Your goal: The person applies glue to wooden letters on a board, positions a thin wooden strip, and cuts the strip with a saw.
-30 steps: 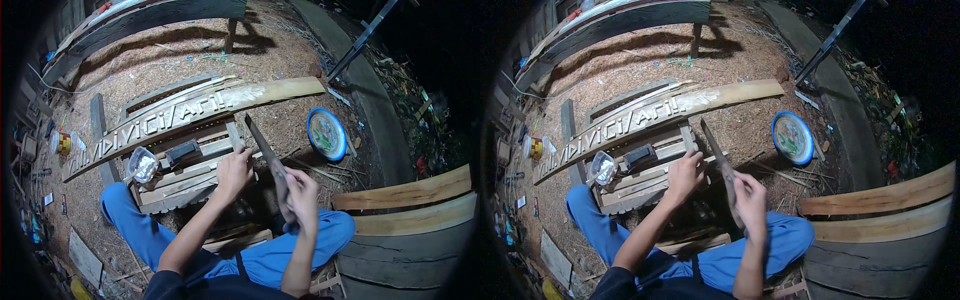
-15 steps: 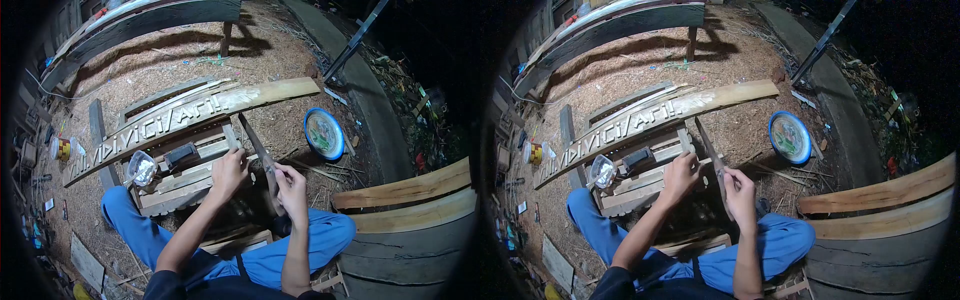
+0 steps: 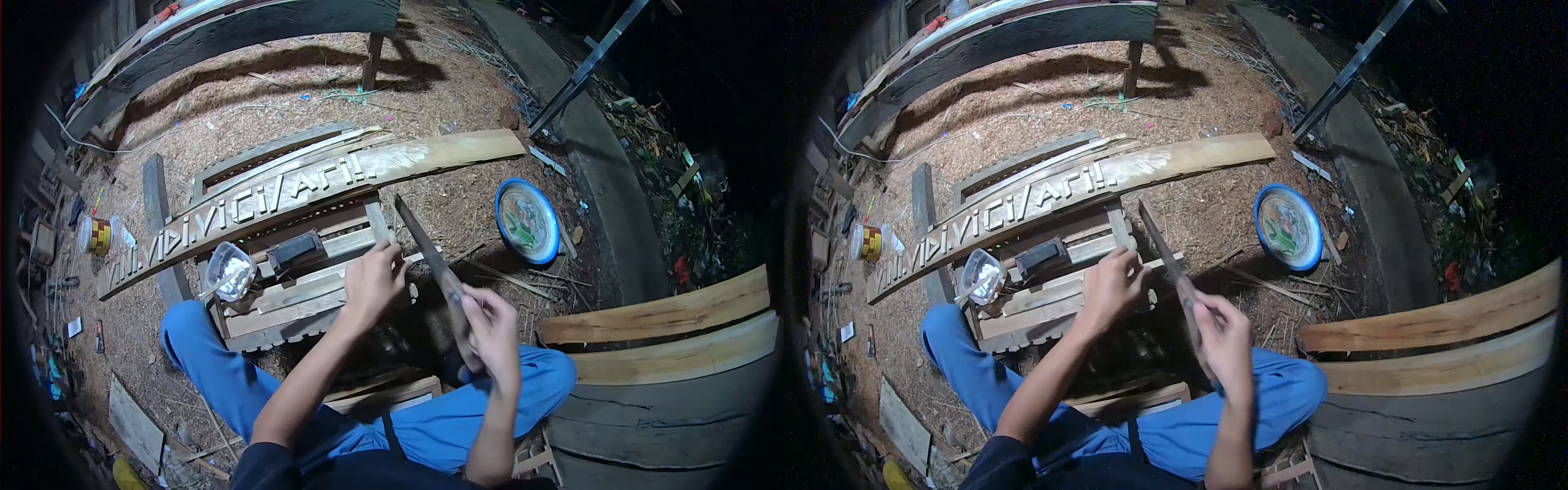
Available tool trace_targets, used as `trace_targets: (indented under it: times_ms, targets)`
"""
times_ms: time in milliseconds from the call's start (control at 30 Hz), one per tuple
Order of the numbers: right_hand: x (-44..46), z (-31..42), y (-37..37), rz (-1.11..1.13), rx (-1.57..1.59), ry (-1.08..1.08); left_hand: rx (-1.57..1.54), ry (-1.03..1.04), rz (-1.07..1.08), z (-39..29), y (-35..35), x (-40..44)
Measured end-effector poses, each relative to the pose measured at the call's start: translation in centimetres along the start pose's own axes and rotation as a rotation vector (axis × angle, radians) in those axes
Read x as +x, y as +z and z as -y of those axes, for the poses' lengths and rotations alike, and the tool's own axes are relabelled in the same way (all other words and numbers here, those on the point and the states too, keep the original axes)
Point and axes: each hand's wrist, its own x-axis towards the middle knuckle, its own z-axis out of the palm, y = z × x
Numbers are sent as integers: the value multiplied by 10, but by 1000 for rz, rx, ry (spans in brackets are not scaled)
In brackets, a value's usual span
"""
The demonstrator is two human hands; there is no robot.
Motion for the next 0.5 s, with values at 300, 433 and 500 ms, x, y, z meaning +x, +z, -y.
trace_targets:
  times_ms: [300, 433, 500]
  targets:
    - [31, -23, 30, -60, 73, -29, 111, 82, 2, 4, 6, -2]
    - [1, 4, 2, 10, -60, -39, 21, 17, 2, 5, 3, 0]
    - [-20, 19, -8, -20, -66, 81, 85, 21, 11, 5, 7, -3]
